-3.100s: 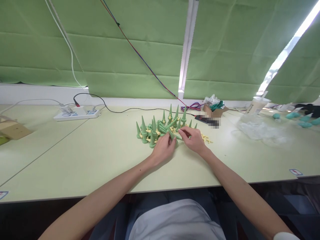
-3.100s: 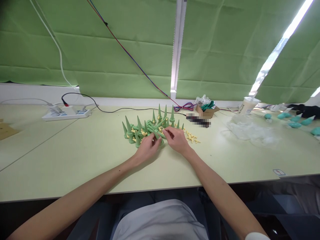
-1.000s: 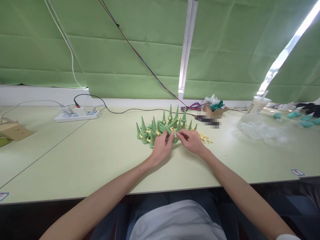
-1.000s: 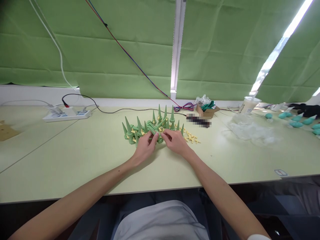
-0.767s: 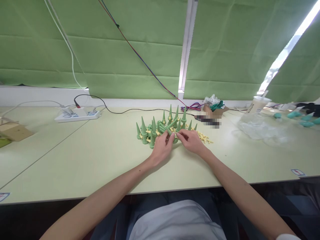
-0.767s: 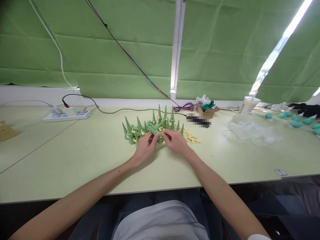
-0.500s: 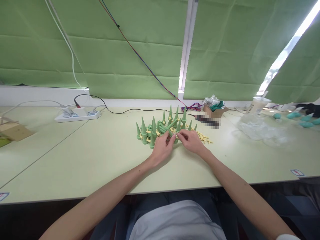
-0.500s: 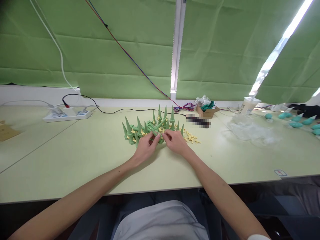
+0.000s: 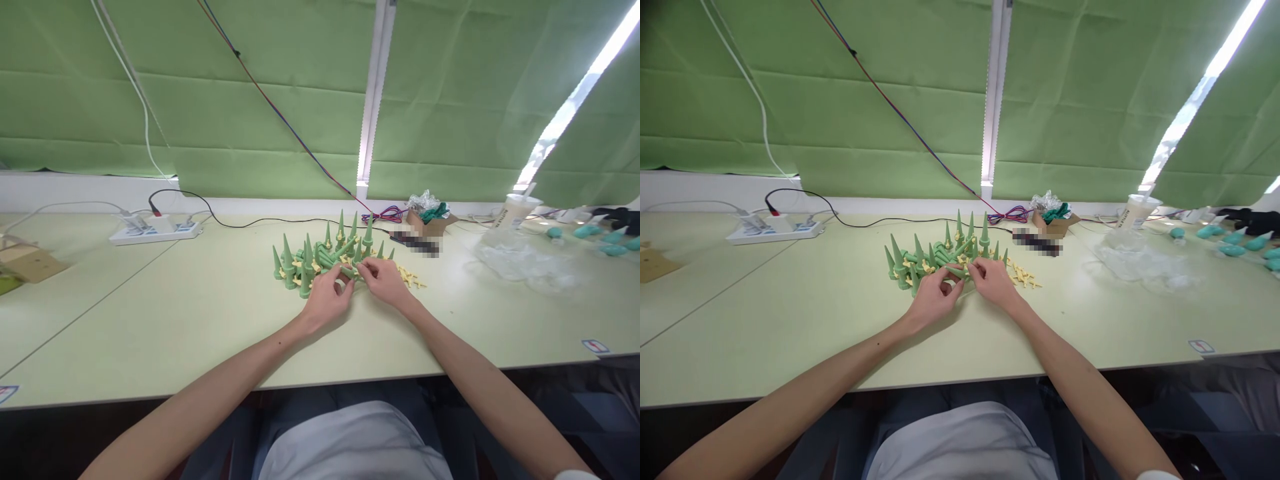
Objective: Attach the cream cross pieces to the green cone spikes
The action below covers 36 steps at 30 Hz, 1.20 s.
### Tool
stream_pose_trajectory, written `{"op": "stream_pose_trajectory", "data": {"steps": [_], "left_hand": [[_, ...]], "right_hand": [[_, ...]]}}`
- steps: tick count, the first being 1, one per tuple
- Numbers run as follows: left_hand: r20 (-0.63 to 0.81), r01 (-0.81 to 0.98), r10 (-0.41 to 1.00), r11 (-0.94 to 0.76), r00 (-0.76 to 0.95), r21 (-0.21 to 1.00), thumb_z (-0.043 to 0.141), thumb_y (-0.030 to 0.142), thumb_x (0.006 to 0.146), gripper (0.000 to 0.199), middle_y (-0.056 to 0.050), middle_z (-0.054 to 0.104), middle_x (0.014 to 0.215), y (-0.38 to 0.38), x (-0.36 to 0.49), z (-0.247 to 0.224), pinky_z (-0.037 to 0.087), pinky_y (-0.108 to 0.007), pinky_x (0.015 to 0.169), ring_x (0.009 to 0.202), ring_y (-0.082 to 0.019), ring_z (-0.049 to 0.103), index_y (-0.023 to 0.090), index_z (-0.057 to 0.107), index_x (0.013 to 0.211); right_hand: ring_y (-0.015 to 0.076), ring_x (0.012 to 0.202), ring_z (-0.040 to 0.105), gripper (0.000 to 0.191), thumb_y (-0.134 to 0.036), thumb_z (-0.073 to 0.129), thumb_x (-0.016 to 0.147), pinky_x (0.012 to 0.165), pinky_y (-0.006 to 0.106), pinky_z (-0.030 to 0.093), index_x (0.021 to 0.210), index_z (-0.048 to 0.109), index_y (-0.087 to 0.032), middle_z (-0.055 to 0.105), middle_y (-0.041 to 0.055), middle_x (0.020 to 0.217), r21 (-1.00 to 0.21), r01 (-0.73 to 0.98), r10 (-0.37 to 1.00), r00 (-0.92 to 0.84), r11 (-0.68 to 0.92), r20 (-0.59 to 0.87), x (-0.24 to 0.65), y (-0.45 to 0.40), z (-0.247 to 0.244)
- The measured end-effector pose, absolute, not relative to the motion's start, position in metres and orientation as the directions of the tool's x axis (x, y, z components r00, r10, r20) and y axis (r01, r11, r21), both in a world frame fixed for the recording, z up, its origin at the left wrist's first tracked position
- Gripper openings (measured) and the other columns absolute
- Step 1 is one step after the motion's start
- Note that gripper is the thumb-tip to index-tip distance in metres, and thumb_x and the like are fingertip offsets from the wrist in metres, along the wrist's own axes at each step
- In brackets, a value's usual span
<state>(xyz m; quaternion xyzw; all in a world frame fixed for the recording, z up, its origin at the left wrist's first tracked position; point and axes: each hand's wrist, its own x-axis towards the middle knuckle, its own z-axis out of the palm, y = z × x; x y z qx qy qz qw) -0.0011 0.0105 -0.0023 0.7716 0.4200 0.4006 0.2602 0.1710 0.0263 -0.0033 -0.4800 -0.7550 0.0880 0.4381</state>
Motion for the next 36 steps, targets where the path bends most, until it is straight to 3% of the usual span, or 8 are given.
{"op": "stream_pose_trajectory", "data": {"steps": [4, 8, 10, 15, 23, 31, 36], "left_hand": [[0.399, 0.405, 0.859, -0.505, 0.321, 0.762, 0.050, 0.025, 0.086, 0.031, -0.002, 0.067, 0.093, 0.011, -0.001, -0.003, 0.036, -0.024, 0.048, 0.041, -0.006, 0.041, 0.021, 0.052, 0.117], [0.397, 0.364, 0.875, -0.478, 0.278, 0.799, 0.047, 0.033, 0.091, 0.023, -0.003, 0.064, 0.097, 0.011, -0.001, -0.002, 0.035, -0.023, 0.047, 0.045, -0.006, 0.044, 0.021, 0.049, 0.111], [0.402, 0.350, 0.874, -0.480, 0.274, 0.805, 0.044, 0.040, 0.094, 0.022, -0.002, 0.063, 0.090, 0.012, 0.000, -0.001, 0.036, -0.023, 0.049, 0.047, -0.007, 0.046, 0.020, 0.051, 0.100], [0.331, 0.347, 0.891, -0.431, 0.311, 0.833, 0.032, 0.054, 0.096, 0.050, -0.001, 0.059, 0.064, 0.011, 0.000, 0.001, 0.039, -0.024, 0.050, 0.045, -0.010, 0.048, 0.017, 0.056, 0.071], [0.210, 0.227, 0.923, -0.291, 0.323, 0.930, 0.036, 0.064, 0.091, 0.057, 0.002, 0.052, 0.046, 0.011, -0.001, 0.003, 0.039, -0.025, 0.046, 0.037, -0.011, 0.047, 0.016, 0.059, 0.070], [0.249, 0.263, 0.907, -0.345, 0.339, 0.901, 0.037, 0.060, 0.092, 0.051, 0.002, 0.053, 0.049, 0.010, -0.001, 0.003, 0.039, -0.025, 0.047, 0.040, -0.011, 0.047, 0.017, 0.057, 0.073], [0.283, 0.299, 0.896, -0.390, 0.344, 0.871, 0.040, 0.058, 0.092, 0.047, -0.002, 0.063, 0.068, 0.010, -0.001, 0.004, 0.038, -0.024, 0.047, 0.043, -0.010, 0.048, 0.017, 0.056, 0.078]], "right_hand": [[0.0103, 0.048, 0.035, 0.037, -0.040, 0.047, 0.093, 0.051, 0.025, 0.029, 0.062, 0.046, -0.020, 0.045, -0.0032, 0.052, -0.600, 0.617, 0.802, -0.088, 0.509, 0.590, 0.170, 0.025, -0.003], [0.0101, 0.047, 0.037, 0.035, -0.041, 0.047, 0.093, 0.051, 0.025, 0.031, 0.065, 0.047, -0.020, 0.045, -0.0036, 0.052, -0.634, 0.586, 0.800, -0.041, 0.504, 0.599, 0.169, 0.023, -0.001], [0.0103, 0.047, 0.038, 0.036, -0.042, 0.047, 0.094, 0.051, 0.025, 0.032, 0.066, 0.048, -0.020, 0.044, -0.0038, 0.051, -0.651, 0.570, 0.802, -0.025, 0.502, 0.596, 0.169, 0.021, 0.000], [0.0112, 0.047, 0.040, 0.036, -0.045, 0.045, 0.095, 0.051, 0.025, 0.034, 0.069, 0.048, -0.020, 0.044, -0.0038, 0.050, -0.690, 0.515, 0.814, -0.027, 0.509, 0.581, 0.169, 0.018, 0.004], [0.0121, 0.049, 0.042, 0.033, -0.044, 0.045, 0.095, 0.052, 0.025, 0.036, 0.072, 0.051, -0.021, 0.047, -0.0028, 0.052, -0.688, 0.496, 0.820, -0.092, 0.530, 0.565, 0.168, 0.014, 0.008], [0.0119, 0.048, 0.043, 0.032, -0.043, 0.045, 0.095, 0.052, 0.025, 0.036, 0.073, 0.051, -0.020, 0.047, -0.0033, 0.051, -0.691, 0.499, 0.824, -0.086, 0.523, 0.560, 0.169, 0.015, 0.007], [0.0120, 0.048, 0.043, 0.033, -0.044, 0.045, 0.095, 0.051, 0.025, 0.036, 0.073, 0.050, -0.021, 0.047, -0.0030, 0.053, -0.689, 0.493, 0.817, -0.086, 0.532, 0.570, 0.170, 0.017, 0.006]]}}
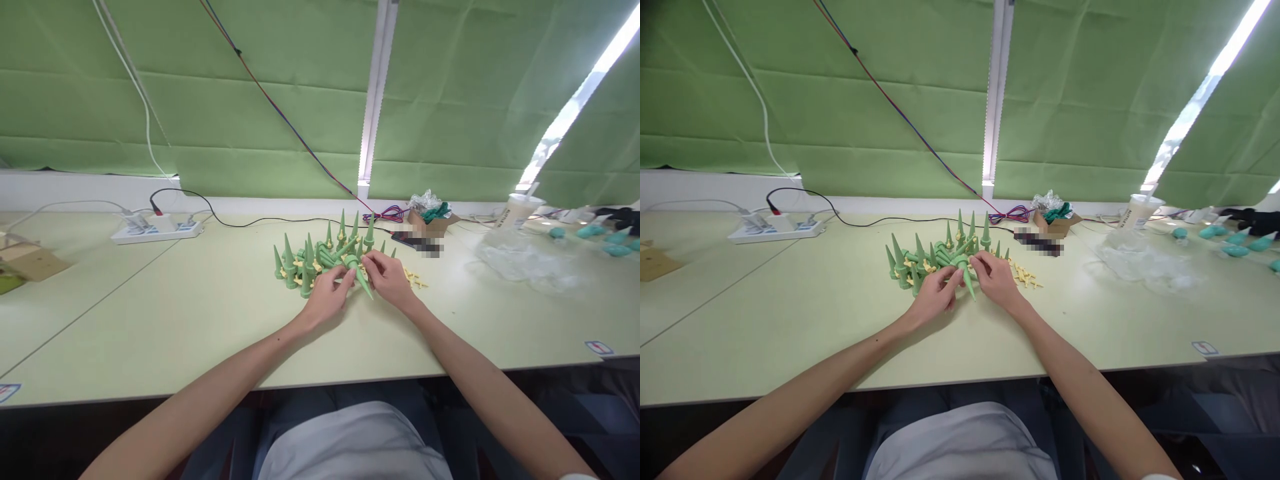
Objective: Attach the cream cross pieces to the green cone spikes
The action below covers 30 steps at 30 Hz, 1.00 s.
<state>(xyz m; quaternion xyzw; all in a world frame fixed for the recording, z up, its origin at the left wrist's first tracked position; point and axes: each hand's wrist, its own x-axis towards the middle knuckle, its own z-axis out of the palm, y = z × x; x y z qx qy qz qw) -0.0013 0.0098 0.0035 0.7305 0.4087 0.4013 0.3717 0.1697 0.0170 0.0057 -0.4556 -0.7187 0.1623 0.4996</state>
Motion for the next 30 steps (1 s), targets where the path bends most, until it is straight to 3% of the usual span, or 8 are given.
{"op": "stream_pose_trajectory", "data": {"steps": [8, 15, 21, 30], "left_hand": [[0.339, 0.338, 0.881, -0.446, 0.330, 0.829, 0.050, 0.052, 0.088, 0.033, -0.004, 0.065, 0.089, 0.0114, -0.0004, 0.0003, 0.033, -0.024, 0.043, 0.042, -0.007, 0.045, 0.019, 0.054, 0.087], [0.362, 0.328, 0.881, -0.455, 0.305, 0.828, 0.055, 0.043, 0.086, 0.028, -0.002, 0.063, 0.087, 0.0142, -0.0009, -0.0038, 0.030, -0.023, 0.044, 0.044, -0.007, 0.044, 0.020, 0.051, 0.103], [0.373, 0.348, 0.877, -0.466, 0.303, 0.813, 0.054, 0.037, 0.086, 0.023, -0.002, 0.063, 0.086, 0.0142, -0.0003, -0.0033, 0.031, -0.023, 0.046, 0.044, -0.006, 0.042, 0.020, 0.052, 0.100], [0.350, 0.336, 0.889, -0.439, 0.295, 0.833, 0.055, 0.034, 0.087, 0.037, 0.000, 0.064, 0.091, 0.0128, -0.0006, -0.0033, 0.037, -0.022, 0.050, 0.043, -0.005, 0.044, 0.022, 0.042, 0.119]], "right_hand": [[0.0121, 0.048, 0.042, 0.033, -0.044, 0.044, 0.095, 0.052, 0.025, 0.036, 0.072, 0.049, -0.021, 0.046, -0.0033, 0.051, -0.681, 0.506, 0.819, -0.094, 0.529, 0.566, 0.1705, 0.0190, 0.0033], [0.0111, 0.049, 0.036, 0.036, -0.043, 0.044, 0.096, 0.052, 0.026, 0.031, 0.068, 0.047, -0.021, 0.042, -0.0034, 0.054, -0.626, 0.549, 0.799, -0.135, 0.553, 0.587, 0.1698, 0.0186, 0.0032], [0.0103, 0.050, 0.033, 0.036, -0.041, 0.045, 0.096, 0.052, 0.025, 0.030, 0.067, 0.046, -0.020, 0.041, -0.0040, 0.054, -0.613, 0.568, 0.797, -0.135, 0.549, 0.589, 0.1689, 0.0191, 0.0027], [0.0114, 0.049, 0.041, 0.033, -0.041, 0.044, 0.096, 0.053, 0.024, 0.034, 0.071, 0.049, -0.020, 0.045, -0.0034, 0.052, -0.673, 0.529, 0.823, -0.092, 0.517, 0.561, 0.1676, 0.0159, 0.0059]]}}
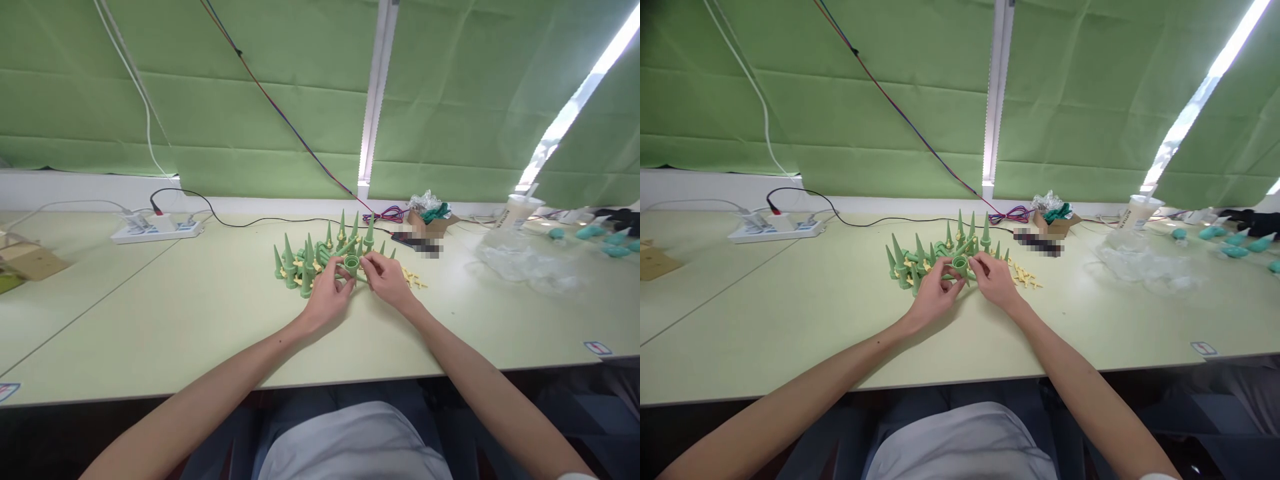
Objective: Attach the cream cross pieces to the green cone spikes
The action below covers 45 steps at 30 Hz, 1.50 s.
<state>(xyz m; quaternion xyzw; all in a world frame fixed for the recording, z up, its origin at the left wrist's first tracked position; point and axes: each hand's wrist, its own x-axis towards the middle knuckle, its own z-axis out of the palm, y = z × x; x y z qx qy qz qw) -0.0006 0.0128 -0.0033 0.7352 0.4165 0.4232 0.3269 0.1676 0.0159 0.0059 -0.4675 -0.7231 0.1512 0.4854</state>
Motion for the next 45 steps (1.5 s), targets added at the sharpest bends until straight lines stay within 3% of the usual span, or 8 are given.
{"op": "stream_pose_trajectory", "data": {"steps": [6, 12, 16, 23, 28, 38, 42, 45], "left_hand": [[0.337, 0.250, 0.901, -0.404, 0.271, 0.880, 0.047, 0.043, 0.092, 0.023, -0.002, 0.062, 0.092, 0.0144, 0.0003, -0.0045, 0.038, -0.021, 0.046, 0.044, -0.005, 0.047, 0.021, 0.047, 0.098], [0.199, 0.131, 0.923, -0.253, 0.329, 0.958, 0.034, 0.062, 0.093, 0.053, 0.002, 0.050, 0.047, 0.0147, 0.0015, -0.0021, 0.037, -0.022, 0.040, 0.035, -0.009, 0.045, 0.017, 0.052, 0.072], [0.079, 0.016, 0.916, -0.093, 0.394, 0.996, 0.029, 0.070, 0.090, 0.065, -0.004, 0.057, 0.057, 0.0162, 0.0019, -0.0001, 0.036, -0.024, 0.036, 0.036, -0.010, 0.048, 0.015, 0.053, 0.064], [0.045, 0.024, 0.902, -0.061, 0.429, 0.998, 0.031, 0.071, 0.088, 0.067, -0.007, 0.062, 0.069, 0.0156, 0.0000, 0.0020, 0.037, -0.024, 0.034, 0.037, -0.009, 0.050, 0.013, 0.057, 0.069], [0.097, 0.115, 0.890, -0.164, 0.445, 0.980, 0.030, 0.066, 0.092, 0.060, -0.001, 0.054, 0.050, 0.0148, -0.0012, -0.0023, 0.039, -0.023, 0.038, 0.036, -0.010, 0.049, 0.015, 0.057, 0.075], [0.234, 0.185, 0.869, -0.341, 0.436, 0.922, 0.037, 0.057, 0.094, 0.040, 0.003, 0.058, 0.065, 0.0140, -0.0031, -0.0036, 0.039, -0.022, 0.043, 0.037, -0.007, 0.047, 0.019, 0.047, 0.085], [0.250, 0.215, 0.865, -0.369, 0.435, 0.904, 0.040, 0.055, 0.093, 0.036, 0.004, 0.052, 0.065, 0.0129, -0.0034, -0.0012, 0.038, -0.023, 0.044, 0.039, -0.008, 0.047, 0.020, 0.048, 0.088], [0.269, 0.228, 0.865, -0.389, 0.423, 0.893, 0.041, 0.052, 0.093, 0.034, 0.001, 0.056, 0.078, 0.0126, -0.0033, -0.0004, 0.037, -0.023, 0.045, 0.043, -0.008, 0.047, 0.020, 0.050, 0.093]], "right_hand": [[0.0112, 0.049, 0.042, 0.031, -0.041, 0.044, 0.096, 0.053, 0.024, 0.035, 0.074, 0.051, -0.020, 0.046, -0.0034, 0.054, -0.693, 0.499, 0.814, -0.045, 0.520, 0.579, 0.1675, 0.0148, 0.0071], [0.0109, 0.049, 0.043, 0.030, -0.041, 0.043, 0.096, 0.053, 0.024, 0.036, 0.076, 0.051, -0.020, 0.046, -0.0033, 0.055, -0.694, 0.481, 0.810, -0.062, 0.536, 0.583, 0.1680, 0.0144, 0.0070], [0.0109, 0.049, 0.042, 0.029, -0.039, 0.043, 0.097, 0.053, 0.024, 0.035, 0.076, 0.052, -0.020, 0.047, -0.0032, 0.055, -0.682, 0.468, 0.805, -0.121, 0.562, 0.581, 0.1680, 0.0137, 0.0060], [0.0113, 0.049, 0.042, 0.027, -0.036, 0.043, 0.097, 0.054, 0.025, 0.035, 0.078, 0.054, -0.020, 0.048, -0.0034, 0.053, -0.667, 0.466, 0.800, -0.177, 0.582, 0.574, 0.1687, 0.0136, 0.0075], [0.0111, 0.050, 0.040, 0.029, -0.037, 0.044, 0.096, 0.055, 0.025, 0.034, 0.073, 0.050, -0.020, 0.046, -0.0037, 0.054, -0.659, 0.494, 0.802, -0.152, 0.568, 0.577, 0.1695, 0.0155, 0.0066], [0.0103, 0.051, 0.037, 0.030, -0.037, 0.046, 0.095, 0.055, 0.024, 0.031, 0.071, 0.050, -0.020, 0.044, -0.0039, 0.056, -0.608, 0.559, 0.786, -0.137, 0.564, 0.603, 0.1710, 0.0193, 0.0036], [0.0103, 0.051, 0.037, 0.030, -0.037, 0.046, 0.095, 0.054, 0.025, 0.031, 0.072, 0.052, -0.019, 0.047, -0.0034, 0.058, -0.599, 0.571, 0.784, -0.135, 0.561, 0.606, 0.1711, 0.0193, 0.0041], [0.0104, 0.051, 0.038, 0.030, -0.038, 0.046, 0.095, 0.054, 0.025, 0.031, 0.072, 0.052, -0.019, 0.048, -0.0031, 0.058, -0.599, 0.576, 0.787, -0.134, 0.556, 0.602, 0.1710, 0.0189, 0.0043]]}}
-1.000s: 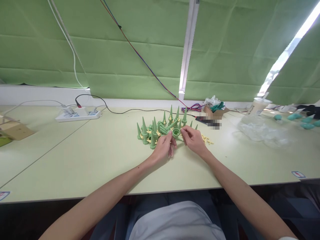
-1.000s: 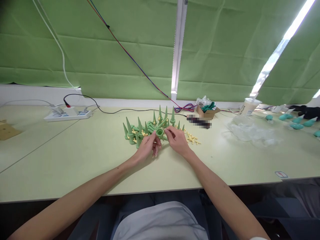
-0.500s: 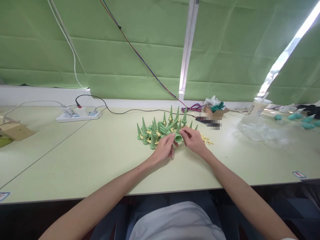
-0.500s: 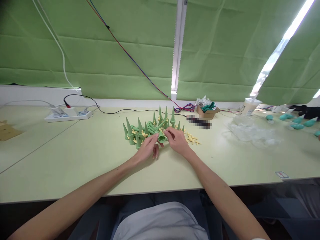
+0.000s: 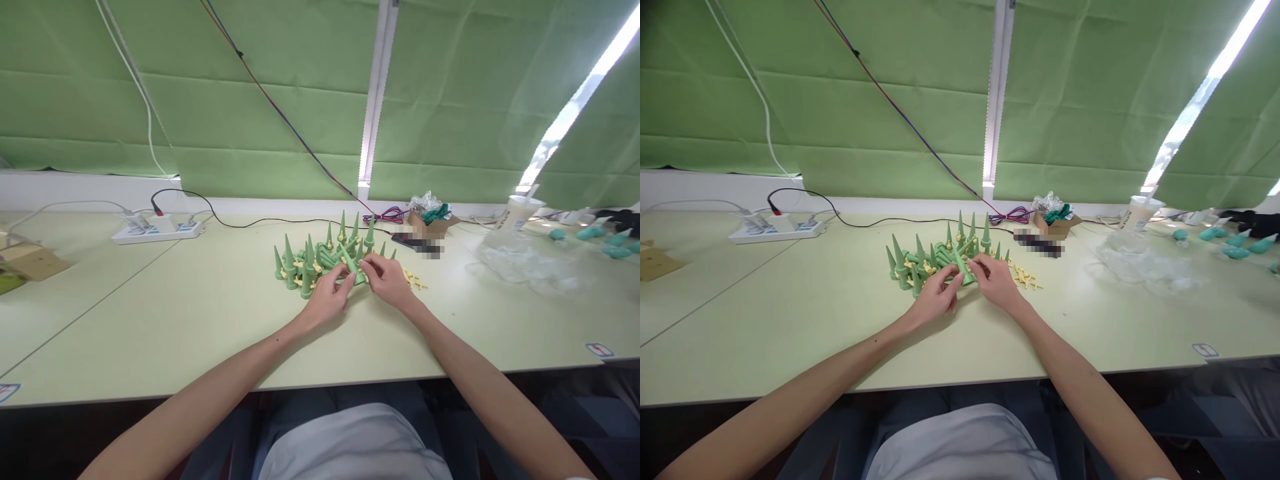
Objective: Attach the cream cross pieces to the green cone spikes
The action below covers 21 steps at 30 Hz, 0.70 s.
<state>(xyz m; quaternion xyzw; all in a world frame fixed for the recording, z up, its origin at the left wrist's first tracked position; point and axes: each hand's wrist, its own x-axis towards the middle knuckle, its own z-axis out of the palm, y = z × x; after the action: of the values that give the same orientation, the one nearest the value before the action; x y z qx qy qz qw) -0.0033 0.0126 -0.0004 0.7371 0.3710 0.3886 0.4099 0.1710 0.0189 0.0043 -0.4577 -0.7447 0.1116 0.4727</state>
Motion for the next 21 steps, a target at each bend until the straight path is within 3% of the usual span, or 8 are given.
{"op": "stream_pose_trajectory", "data": {"steps": [3, 9, 16, 21], "left_hand": [[0.282, 0.233, 0.866, -0.400, 0.413, 0.887, 0.043, 0.050, 0.093, 0.031, -0.001, 0.058, 0.085, 0.0118, -0.0029, 0.0005, 0.036, -0.023, 0.046, 0.047, -0.008, 0.047, 0.020, 0.052, 0.094], [0.282, 0.246, 0.883, -0.388, 0.374, 0.888, 0.051, 0.047, 0.089, 0.030, -0.002, 0.059, 0.074, 0.0111, -0.0022, 0.0022, 0.038, -0.023, 0.051, 0.055, -0.012, 0.052, 0.019, 0.055, 0.095], [0.338, 0.254, 0.874, -0.435, 0.350, 0.864, 0.052, 0.044, 0.089, 0.028, -0.007, 0.061, 0.100, 0.0146, -0.0026, -0.0025, 0.042, -0.024, 0.054, 0.060, -0.010, 0.052, 0.018, 0.058, 0.098], [0.371, 0.263, 0.865, -0.465, 0.337, 0.845, 0.052, 0.042, 0.090, 0.026, -0.009, 0.057, 0.105, 0.0170, -0.0022, -0.0071, 0.042, -0.023, 0.054, 0.064, -0.010, 0.052, 0.018, 0.057, 0.100]], "right_hand": [[0.0108, 0.051, 0.038, 0.031, -0.040, 0.046, 0.095, 0.054, 0.025, 0.031, 0.072, 0.053, -0.020, 0.048, -0.0029, 0.058, -0.601, 0.585, 0.794, -0.131, 0.545, 0.593, 0.1710, 0.0189, 0.0039], [0.0110, 0.051, 0.036, 0.033, -0.041, 0.045, 0.094, 0.053, 0.026, 0.030, 0.070, 0.051, -0.020, 0.045, -0.0032, 0.057, -0.582, 0.601, 0.791, -0.145, 0.548, 0.595, 0.1709, 0.0197, 0.0027], [0.0110, 0.051, 0.038, 0.030, -0.039, 0.047, 0.093, 0.054, 0.025, 0.031, 0.071, 0.051, -0.020, 0.046, -0.0031, 0.057, -0.595, 0.592, 0.799, -0.145, 0.543, 0.584, 0.1706, 0.0190, 0.0029], [0.0110, 0.051, 0.040, 0.028, -0.039, 0.048, 0.093, 0.053, 0.025, 0.031, 0.074, 0.053, -0.020, 0.050, -0.0026, 0.058, -0.608, 0.583, 0.804, -0.140, 0.539, 0.578, 0.1709, 0.0203, 0.0016]]}}
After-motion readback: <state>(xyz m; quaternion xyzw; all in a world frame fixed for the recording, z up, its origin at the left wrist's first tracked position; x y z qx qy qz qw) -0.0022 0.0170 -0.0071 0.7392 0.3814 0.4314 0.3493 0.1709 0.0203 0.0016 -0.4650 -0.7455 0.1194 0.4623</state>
